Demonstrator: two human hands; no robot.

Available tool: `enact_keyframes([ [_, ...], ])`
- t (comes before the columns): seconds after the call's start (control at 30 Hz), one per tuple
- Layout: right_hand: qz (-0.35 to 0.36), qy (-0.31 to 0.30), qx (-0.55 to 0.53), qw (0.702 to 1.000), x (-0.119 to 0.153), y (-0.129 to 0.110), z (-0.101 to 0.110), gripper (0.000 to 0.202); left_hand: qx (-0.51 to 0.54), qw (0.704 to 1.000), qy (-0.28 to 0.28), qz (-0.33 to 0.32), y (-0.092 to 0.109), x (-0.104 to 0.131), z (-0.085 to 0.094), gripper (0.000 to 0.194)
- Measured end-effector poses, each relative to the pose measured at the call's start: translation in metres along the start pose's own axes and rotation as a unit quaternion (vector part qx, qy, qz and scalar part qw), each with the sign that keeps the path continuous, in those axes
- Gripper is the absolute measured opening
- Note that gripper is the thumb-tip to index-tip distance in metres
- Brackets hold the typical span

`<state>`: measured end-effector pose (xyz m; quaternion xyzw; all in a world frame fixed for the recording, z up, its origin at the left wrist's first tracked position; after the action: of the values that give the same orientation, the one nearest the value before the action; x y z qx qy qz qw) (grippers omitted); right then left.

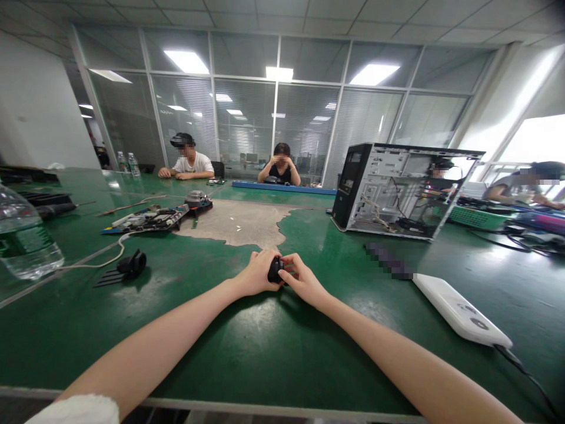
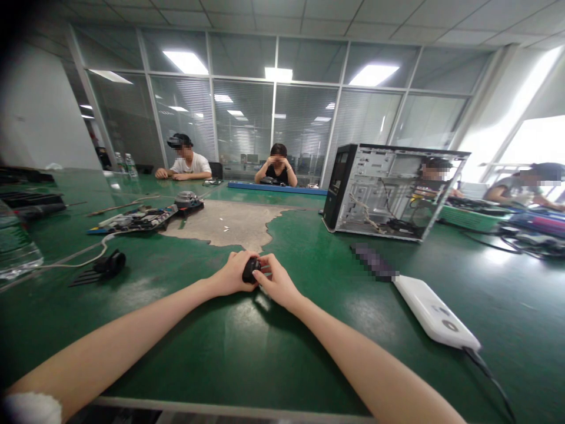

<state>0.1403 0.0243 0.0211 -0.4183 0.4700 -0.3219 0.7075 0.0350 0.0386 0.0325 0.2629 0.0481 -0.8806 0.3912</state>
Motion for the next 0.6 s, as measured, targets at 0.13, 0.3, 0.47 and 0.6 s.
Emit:
enact_keyframes([
  [0.13, 0.003, -0.005, 0.001, 1.000, 0.0007, -0.0011, -0.0005, 0.020, 0.001, 1.000, 0.002, 0.001, -0.0008, -0.0001, -0.0008, 0.056],
  [0.3, 0.042, 0.019, 0.043, 0.998, 0.0015, -0.0073, 0.0015, 0.018, 0.001, 1.000, -0.002, 0.007, -0.0021, 0.0000, -0.0015, 0.058],
  [0.47, 0.028, 0.015, 0.032, 0.999, 0.0009, -0.0055, 0.0006, 0.026, 0.002, 1.000, 0.001, -0.001, -0.0014, 0.0004, 0.0001, 0.057],
  [0.6, 0.005, 0.008, 0.012, 1.000, 0.0001, -0.0008, 0.0001, 0.029, 0.001, 1.000, 0.004, -0.003, -0.0012, 0.0000, -0.0005, 0.057],
])
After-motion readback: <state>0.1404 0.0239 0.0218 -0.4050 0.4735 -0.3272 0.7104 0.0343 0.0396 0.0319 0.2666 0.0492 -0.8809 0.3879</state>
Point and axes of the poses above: each hand's wrist, its own x-axis away from the middle knuckle, its own z-axis out of the back of the hand, y = z × x, the point moved 6 cm from there along -x, towards the middle knuckle, and after that the axes turned 11 degrees about -x, right-handed, at the moved point
